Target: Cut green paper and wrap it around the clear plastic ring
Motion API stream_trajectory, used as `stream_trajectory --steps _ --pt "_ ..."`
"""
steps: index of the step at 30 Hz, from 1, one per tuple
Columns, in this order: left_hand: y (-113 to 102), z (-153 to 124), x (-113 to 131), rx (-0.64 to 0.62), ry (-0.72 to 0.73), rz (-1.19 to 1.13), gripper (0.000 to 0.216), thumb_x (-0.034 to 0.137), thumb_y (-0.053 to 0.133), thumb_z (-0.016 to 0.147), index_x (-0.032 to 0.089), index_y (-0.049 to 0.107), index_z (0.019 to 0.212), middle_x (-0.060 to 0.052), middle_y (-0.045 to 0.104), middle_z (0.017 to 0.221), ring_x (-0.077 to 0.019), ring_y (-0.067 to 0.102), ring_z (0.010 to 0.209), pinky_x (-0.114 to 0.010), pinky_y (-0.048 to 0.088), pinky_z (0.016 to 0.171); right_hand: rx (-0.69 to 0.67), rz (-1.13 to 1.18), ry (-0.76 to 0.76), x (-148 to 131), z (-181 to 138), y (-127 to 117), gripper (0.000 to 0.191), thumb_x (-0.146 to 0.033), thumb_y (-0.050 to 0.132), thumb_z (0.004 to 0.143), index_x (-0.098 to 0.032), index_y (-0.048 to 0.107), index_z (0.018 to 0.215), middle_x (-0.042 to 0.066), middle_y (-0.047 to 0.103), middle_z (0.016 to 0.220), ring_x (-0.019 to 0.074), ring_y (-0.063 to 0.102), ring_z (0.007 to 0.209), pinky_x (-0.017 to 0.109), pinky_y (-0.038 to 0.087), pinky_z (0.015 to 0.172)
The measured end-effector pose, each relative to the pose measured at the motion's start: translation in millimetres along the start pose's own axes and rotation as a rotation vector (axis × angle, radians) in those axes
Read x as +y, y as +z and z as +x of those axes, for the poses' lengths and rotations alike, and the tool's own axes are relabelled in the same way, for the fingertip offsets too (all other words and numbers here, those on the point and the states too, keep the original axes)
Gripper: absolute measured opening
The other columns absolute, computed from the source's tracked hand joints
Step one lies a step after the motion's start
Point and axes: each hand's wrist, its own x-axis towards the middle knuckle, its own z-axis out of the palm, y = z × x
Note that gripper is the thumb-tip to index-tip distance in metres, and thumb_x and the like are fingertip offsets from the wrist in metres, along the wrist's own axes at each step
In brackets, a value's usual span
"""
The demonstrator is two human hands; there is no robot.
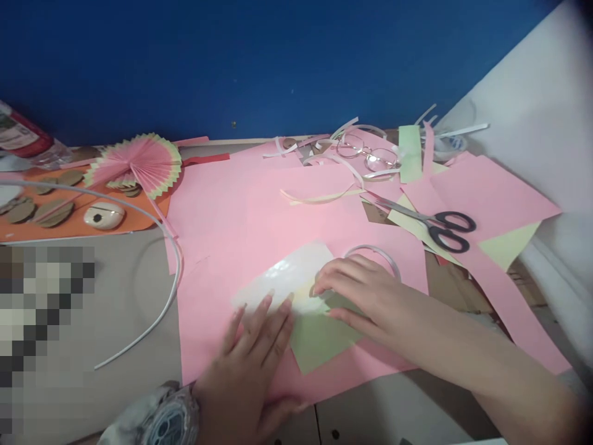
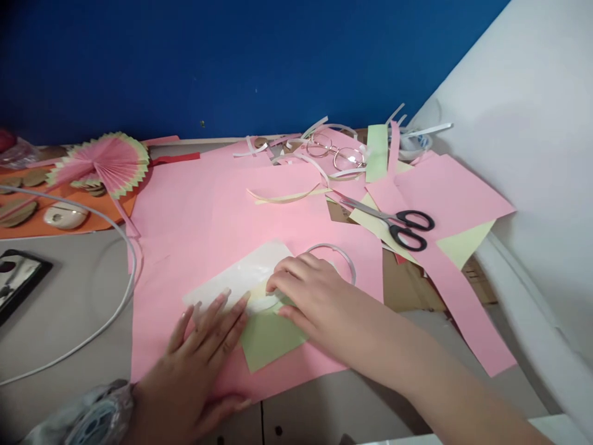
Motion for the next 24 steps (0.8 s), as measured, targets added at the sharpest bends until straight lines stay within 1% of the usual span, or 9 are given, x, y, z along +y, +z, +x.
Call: stream_trajectory --steps 2,4,6,8,12,15,18,20,24 --pt "-2 0 2 -0.007 0.002 0.019 0.079 0.067 0.028 0.083 0.012 0.034 0.139 -0.009 0.029 0.148 -0.0303 0.018 0.137 -0.048 -0.001 0.111 -0.014 -0.101 -0.023 4 -3 6 0.009 -0.021 0.049 0.088 -0.024 0.052 0.096 0.001 0.056 0.101 0.0189 0.046 0.096 0.035 0.036 0.082" --pt "-4 0 5 0.012 -0.011 0.046 0.08 0.068 0.028 0.082 0.01 0.037 0.138 -0.01 0.032 0.147 -0.0305 0.021 0.136 -0.048 0.0 0.111 0.029 -0.18 -0.036 9 -4 14 0.003 -0.022 0.049 0.089 -0.021 0.052 0.088 0.001 0.056 0.092 0.0184 0.047 0.088 0.035 0.035 0.078" --pt "-7 3 10 0.048 -0.027 0.074 0.084 0.07 0.028 0.081 0.008 0.042 0.135 -0.013 0.036 0.144 -0.0301 0.025 0.134 -0.048 0.001 0.111 0.091 -0.226 -0.026 11 -3 19 0.012 -0.026 0.048 0.09 -0.02 0.05 0.08 0.001 0.055 0.086 0.0174 0.046 0.083 0.034 0.034 0.075" --pt "-8 6 16 0.078 -0.045 0.095 0.087 0.073 0.027 0.079 0.005 0.046 0.131 -0.015 0.039 0.142 -0.031 0.027 0.133 -0.049 0.002 0.111 0.132 -0.23 -0.003 11 -2 21 0.018 -0.029 0.046 0.091 -0.019 0.049 0.076 0.001 0.054 0.085 0.0166 0.046 0.082 0.033 0.034 0.074" --pt "-5 13 22 0.114 -0.07 0.119 0.082 0.068 0.032 0.081 0.004 0.047 0.13 -0.017 0.038 0.142 -0.0323 0.027 0.133 -0.051 0.005 0.111 0.136 -0.193 0.028 10 -2 23 0.019 -0.03 0.045 0.091 -0.02 0.048 0.076 0.001 0.053 0.088 0.0164 0.045 0.084 0.032 0.032 0.073" --pt "3 16 16 0.113 0.014 0.094 0.079 0.066 0.035 0.081 0.007 0.046 0.131 -0.015 0.041 0.141 -0.0302 0.025 0.134 -0.046 0.008 0.111 0.109 -0.161 0.051 11 -2 25 0.018 -0.027 0.045 0.091 -0.02 0.047 0.075 0.001 0.052 0.086 0.017 0.043 0.085 0.032 0.031 0.073" --pt "9 15 8 0.099 0.107 0.075 0.077 0.066 0.036 0.08 0.011 0.044 0.133 -0.014 0.043 0.14 -0.0284 0.022 0.135 -0.043 0.006 0.111 0.112 -0.115 0.071 11 -2 26 0.018 -0.025 0.045 0.09 -0.019 0.044 0.074 0.0 0.052 0.085 0.0167 0.041 0.084 0.032 0.029 0.072" --pt "12 14 5 0.089 0.111 0.088 0.069 0.058 0.042 0.082 0.013 0.042 0.135 -0.013 0.042 0.141 -0.0285 0.021 0.136 -0.043 0.006 0.111 0.125 -0.098 0.076 11 -1 26 0.017 -0.023 0.044 0.09 -0.019 0.043 0.073 0.0 0.051 0.085 0.0161 0.04 0.082 0.032 0.029 0.071" --pt "13 11 5 0.077 0.095 0.096 0.056 0.03 0.049 0.081 0.01 0.043 0.133 -0.012 0.042 0.141 -0.0282 0.022 0.136 -0.043 0.01 0.111 0.148 -0.101 0.092 11 1 28 0.016 -0.02 0.044 0.088 -0.018 0.042 0.072 -0.001 0.049 0.08 0.0148 0.038 0.078 0.031 0.027 0.07"
